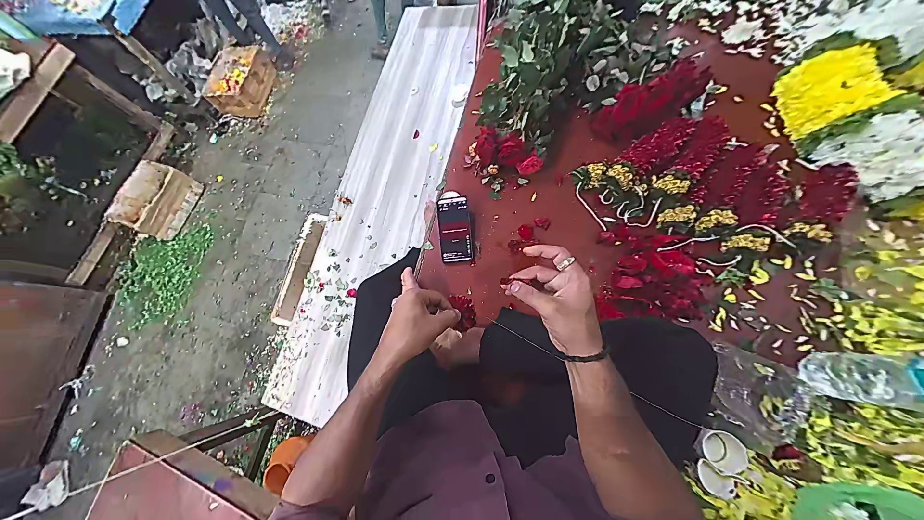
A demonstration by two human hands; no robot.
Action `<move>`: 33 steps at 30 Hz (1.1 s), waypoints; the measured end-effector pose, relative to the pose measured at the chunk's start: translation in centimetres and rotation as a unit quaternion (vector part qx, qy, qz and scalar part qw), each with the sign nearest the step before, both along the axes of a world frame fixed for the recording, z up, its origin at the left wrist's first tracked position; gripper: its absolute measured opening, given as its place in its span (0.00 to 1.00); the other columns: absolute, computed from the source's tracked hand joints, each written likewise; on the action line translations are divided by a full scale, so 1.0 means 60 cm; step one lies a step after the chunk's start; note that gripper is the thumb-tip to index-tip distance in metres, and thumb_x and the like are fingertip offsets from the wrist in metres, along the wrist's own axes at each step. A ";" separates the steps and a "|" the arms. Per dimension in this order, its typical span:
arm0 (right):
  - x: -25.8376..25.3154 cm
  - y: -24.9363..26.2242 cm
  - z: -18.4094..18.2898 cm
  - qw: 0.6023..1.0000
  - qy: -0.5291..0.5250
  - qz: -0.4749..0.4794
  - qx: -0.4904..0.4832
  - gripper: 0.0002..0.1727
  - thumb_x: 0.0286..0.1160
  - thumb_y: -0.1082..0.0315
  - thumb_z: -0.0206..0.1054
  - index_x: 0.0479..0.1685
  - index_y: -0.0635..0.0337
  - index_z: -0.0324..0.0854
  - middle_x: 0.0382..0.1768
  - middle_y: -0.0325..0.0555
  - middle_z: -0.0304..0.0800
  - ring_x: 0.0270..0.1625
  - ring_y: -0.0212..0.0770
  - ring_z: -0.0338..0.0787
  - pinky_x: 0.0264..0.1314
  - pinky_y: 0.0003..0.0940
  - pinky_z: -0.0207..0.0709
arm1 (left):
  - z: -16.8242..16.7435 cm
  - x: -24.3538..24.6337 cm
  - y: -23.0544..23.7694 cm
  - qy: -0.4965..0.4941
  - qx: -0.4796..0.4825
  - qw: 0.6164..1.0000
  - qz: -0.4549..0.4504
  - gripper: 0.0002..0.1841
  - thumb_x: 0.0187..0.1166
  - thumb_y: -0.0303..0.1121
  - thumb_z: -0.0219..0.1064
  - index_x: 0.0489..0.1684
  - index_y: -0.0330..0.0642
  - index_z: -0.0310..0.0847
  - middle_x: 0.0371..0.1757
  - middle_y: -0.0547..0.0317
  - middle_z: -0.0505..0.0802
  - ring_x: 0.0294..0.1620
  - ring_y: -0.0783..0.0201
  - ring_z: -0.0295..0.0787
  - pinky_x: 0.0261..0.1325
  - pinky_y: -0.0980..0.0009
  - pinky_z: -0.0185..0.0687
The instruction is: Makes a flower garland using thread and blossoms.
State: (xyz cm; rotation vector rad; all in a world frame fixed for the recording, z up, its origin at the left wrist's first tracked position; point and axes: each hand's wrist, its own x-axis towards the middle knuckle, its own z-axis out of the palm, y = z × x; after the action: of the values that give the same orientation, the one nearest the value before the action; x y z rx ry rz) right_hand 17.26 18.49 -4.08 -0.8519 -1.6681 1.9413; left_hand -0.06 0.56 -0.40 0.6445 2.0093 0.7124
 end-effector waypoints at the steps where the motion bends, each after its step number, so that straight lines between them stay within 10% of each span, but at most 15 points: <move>1: 0.001 -0.014 0.011 1.000 -0.001 0.013 -0.029 0.34 0.60 0.82 0.79 0.71 0.58 0.75 0.39 0.51 0.97 0.39 0.47 0.97 0.44 0.42 0.94 | -0.003 0.000 0.001 -0.001 0.004 1.000 0.002 0.09 0.72 0.44 0.76 0.29 0.52 0.95 0.26 0.69 0.93 0.27 0.73 0.86 0.37 0.63 0.84; 16: 0.000 -0.066 -0.029 0.982 -0.168 0.081 -0.022 0.42 0.50 0.62 0.90 0.71 0.56 0.74 0.20 0.37 0.84 0.20 0.33 0.81 0.28 0.31 0.80 | -0.026 0.006 0.011 -0.078 0.090 0.990 -0.080 0.08 0.76 0.39 0.77 0.36 0.46 0.96 0.33 0.66 0.96 0.30 0.74 0.88 0.40 0.69 0.87; 21: 0.013 -0.036 -0.033 0.977 -0.155 0.145 -0.010 0.58 0.42 0.58 0.92 0.85 0.49 0.66 0.40 0.40 0.88 0.39 0.38 0.87 0.41 0.36 0.86 | -0.031 0.001 0.010 -0.083 0.049 0.995 -0.024 0.05 0.73 0.35 0.77 0.32 0.45 0.95 0.27 0.65 0.94 0.26 0.73 0.87 0.36 0.67 0.85; 25: 0.018 -0.032 -0.045 0.954 -0.169 0.245 0.030 0.64 0.43 0.51 0.90 0.92 0.43 0.57 0.73 0.39 0.83 0.71 0.39 0.84 0.69 0.45 0.82 | -0.023 -0.008 0.011 -0.051 0.013 0.998 -0.016 0.06 0.71 0.37 0.78 0.29 0.47 0.94 0.25 0.65 0.93 0.25 0.71 0.86 0.34 0.64 0.84; 28: 0.014 -0.043 -0.067 0.964 -0.140 0.225 0.025 0.43 0.57 0.55 0.86 0.80 0.53 0.76 0.57 0.43 0.92 0.41 0.35 0.91 0.45 0.35 0.87 | -0.022 -0.012 0.014 -0.043 0.001 0.999 -0.010 0.06 0.70 0.37 0.78 0.27 0.47 0.94 0.23 0.65 0.93 0.24 0.71 0.86 0.33 0.63 0.83; 30: 0.015 -0.036 -0.063 0.976 -0.117 0.173 0.058 0.15 0.67 0.61 0.80 0.49 0.57 0.93 0.40 0.40 0.94 0.35 0.32 0.89 0.40 0.31 0.86 | -0.025 -0.017 0.011 -0.035 -0.010 0.999 0.008 0.07 0.70 0.38 0.78 0.26 0.48 0.93 0.22 0.64 0.93 0.24 0.69 0.86 0.33 0.60 0.83; 33: 0.022 -0.019 -0.039 0.977 -0.083 0.182 0.070 0.06 0.70 0.63 0.76 0.33 0.53 0.95 0.33 0.34 0.93 0.35 0.30 0.90 0.40 0.29 0.86 | -0.031 -0.022 0.008 -0.022 -0.021 0.999 0.029 0.08 0.70 0.41 0.77 0.26 0.48 0.93 0.22 0.62 0.92 0.24 0.65 0.86 0.33 0.54 0.83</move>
State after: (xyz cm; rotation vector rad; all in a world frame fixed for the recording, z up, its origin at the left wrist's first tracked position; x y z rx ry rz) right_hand 18.59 17.36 -6.40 -0.7093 -2.1594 1.9931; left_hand -1.37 1.06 -2.26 0.5435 2.0043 0.7105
